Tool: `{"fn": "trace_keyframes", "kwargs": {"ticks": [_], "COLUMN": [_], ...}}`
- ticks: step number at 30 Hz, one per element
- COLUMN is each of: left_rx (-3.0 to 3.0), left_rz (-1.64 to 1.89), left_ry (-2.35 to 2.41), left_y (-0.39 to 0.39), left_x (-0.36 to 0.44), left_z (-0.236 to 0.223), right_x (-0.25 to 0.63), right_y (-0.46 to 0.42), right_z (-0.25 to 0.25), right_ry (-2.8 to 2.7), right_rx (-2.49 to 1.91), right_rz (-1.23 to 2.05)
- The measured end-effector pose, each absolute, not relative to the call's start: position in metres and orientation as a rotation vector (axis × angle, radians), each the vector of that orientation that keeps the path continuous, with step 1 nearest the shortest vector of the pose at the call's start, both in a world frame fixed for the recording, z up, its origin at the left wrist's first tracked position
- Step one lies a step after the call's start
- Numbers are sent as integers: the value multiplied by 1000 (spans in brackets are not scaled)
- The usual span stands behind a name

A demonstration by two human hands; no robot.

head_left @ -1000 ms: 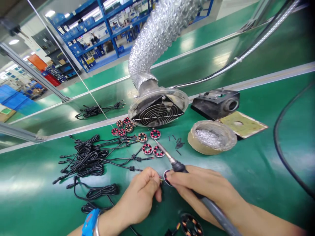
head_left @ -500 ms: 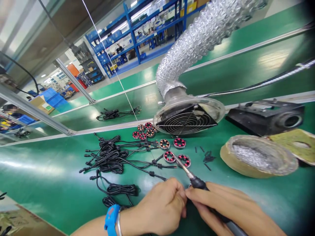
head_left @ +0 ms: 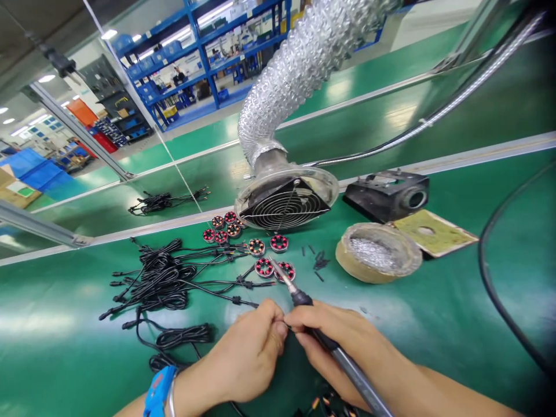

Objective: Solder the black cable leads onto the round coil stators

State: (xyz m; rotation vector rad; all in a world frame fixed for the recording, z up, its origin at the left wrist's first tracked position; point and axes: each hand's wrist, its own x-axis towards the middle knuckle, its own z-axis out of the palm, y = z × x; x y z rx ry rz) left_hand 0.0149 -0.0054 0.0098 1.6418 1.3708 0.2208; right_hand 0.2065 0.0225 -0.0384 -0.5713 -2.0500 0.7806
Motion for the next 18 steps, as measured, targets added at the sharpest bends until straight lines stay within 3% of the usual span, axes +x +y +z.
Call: {"fn": "trace_keyframes", "kwargs": {"ticks": [11,18], "left_rx": [974,944], "left_rz": [460,479], "left_ry": [1205,1242], "left_y": [0,-1], "left_x": [21,24], "left_z": [-10,-11], "right_x": [208,220], "right_y": [26,27], "right_z": [-44,-44], "right_ry": [-2019,-2107], "right_rx": [-600,-617], "right_rz": [760,818]}}
